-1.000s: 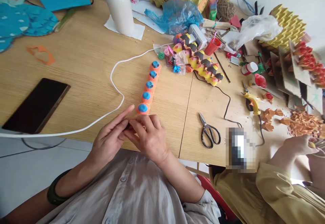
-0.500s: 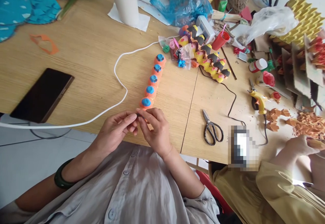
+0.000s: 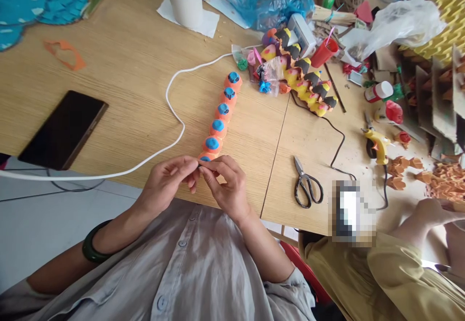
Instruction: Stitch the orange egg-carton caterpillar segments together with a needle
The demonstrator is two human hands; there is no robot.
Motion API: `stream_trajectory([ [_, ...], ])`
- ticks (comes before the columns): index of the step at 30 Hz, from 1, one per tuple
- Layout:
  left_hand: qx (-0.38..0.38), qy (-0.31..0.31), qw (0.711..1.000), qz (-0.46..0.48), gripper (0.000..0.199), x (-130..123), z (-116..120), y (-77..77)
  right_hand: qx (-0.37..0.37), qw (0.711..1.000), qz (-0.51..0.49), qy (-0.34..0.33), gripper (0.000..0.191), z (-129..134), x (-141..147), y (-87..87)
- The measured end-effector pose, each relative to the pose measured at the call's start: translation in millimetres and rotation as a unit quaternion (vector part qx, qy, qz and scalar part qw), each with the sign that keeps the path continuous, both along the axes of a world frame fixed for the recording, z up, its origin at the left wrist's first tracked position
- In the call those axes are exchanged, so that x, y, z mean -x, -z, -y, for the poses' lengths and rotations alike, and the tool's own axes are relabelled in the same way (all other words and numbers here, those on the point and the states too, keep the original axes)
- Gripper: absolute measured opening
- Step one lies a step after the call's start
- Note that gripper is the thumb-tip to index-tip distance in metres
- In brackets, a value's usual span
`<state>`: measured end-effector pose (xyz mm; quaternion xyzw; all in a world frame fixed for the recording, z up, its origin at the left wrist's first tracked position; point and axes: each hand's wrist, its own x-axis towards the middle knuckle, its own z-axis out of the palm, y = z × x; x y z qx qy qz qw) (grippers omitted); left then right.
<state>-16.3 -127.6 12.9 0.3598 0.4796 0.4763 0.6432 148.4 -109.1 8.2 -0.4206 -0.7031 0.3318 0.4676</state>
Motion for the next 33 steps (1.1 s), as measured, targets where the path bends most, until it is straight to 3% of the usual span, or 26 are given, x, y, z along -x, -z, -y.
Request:
stream_trajectory([
  [7,0.02,-0.014,0.999,-0.032,0.035,1.9,0.8,4.5,-0.021,0.999,0.022,-0.018,0.017,-0.3,-1.4,2.6],
  [12,0.02,0.005,1.0,-0.017,0.041,3.2,0.0,4.3,-0.029,0.999,0.026,-0.008,0.009,0.4,-2.0,2.0],
  [17,0.039,0.006,0.999,0.004,0.032,1.9,-1.4,0.8,-0.022,0.999,0.03,-0.018,0.009,0.2,-3.4,0.7],
  [25,0.037,0.019,0.999,-0.013,0.038,4.2,-1.5,-0.6,-0.029,0.999,0.023,-0.019,0.01,0.4,-2.7,-0.2],
  [33,0.043,0.014,0.999,-0.018,0.033,1.8,-3.8,-0.5,-0.009,0.998,0.046,-0.03,0.012,0.4,-2.1,2.3],
])
